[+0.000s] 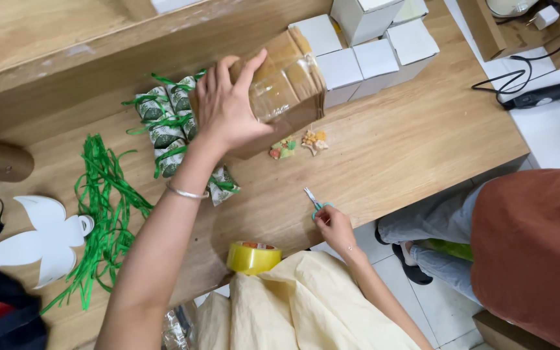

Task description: Pack small green gift boxes into a cardboard shipping box and seal it with tape.

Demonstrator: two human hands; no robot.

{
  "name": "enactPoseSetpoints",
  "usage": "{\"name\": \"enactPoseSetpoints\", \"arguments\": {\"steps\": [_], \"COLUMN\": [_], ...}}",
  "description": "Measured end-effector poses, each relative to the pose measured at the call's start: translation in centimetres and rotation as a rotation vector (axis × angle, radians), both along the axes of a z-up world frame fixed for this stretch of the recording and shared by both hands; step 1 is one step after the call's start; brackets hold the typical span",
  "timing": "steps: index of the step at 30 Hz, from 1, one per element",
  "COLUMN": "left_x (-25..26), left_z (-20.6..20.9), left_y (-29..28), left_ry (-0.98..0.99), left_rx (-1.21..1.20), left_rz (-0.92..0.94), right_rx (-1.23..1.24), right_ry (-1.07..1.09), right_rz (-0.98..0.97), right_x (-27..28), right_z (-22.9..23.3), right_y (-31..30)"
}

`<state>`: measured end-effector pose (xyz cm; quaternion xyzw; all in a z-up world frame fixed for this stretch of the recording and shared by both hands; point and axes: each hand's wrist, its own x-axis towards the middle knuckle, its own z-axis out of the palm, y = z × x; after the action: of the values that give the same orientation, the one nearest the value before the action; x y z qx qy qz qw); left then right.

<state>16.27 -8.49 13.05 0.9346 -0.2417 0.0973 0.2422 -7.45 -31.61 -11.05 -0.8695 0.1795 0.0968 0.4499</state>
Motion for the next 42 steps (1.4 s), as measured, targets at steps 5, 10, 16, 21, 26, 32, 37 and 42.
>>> {"name": "enactPoseSetpoints", "arguments": {"steps": [5,10,16,21,26,32,37,42], "left_x": [6.2,11.7,20.2,22.5,22.3,24.5,25.6,26.1], "left_z": [0.2,0.2,-5.7,-6.8,-6.0,-8.0,-12.2,-14.0], "left_y": [-4.4,-8.8,-14.5,-16.2,-16.7,-18.3,-19.9,-21.1], "left_ry": [-0.049,-0.131,0.359,0.292,0.031,0.135,0.294,0.469], "left_rx": [0.037,0.116,0.049,0.235,0.277,0.395,0.435,0.047], "left_rz": [-0.061,-0.149,-0.382,-0.143,-0.114,-0.046,-0.031,-0.048], "right_rx": [0.079,0.082,0.072,0.071,0.039,0.034,0.042,0.03], "right_ry": [0.016,-0.012,-0.053,-0.05,-0.013,0.006,0.0,0.016], "right_rz": [-0.065,-0.08,-0.078,-0.116,-0.124,-0.105,-0.109,-0.096], "right_x": [-0.6,0.9,2.4,1.8,0.8,1.3,1.9,0.9], "right_z": [0.6,2.1,2.2,1.9,1.1,1.2,2.0,1.9], "right_y": [-1.2,-2.5,-4.0,-4.6,-5.2,-5.5,-5.3,-5.7]}}
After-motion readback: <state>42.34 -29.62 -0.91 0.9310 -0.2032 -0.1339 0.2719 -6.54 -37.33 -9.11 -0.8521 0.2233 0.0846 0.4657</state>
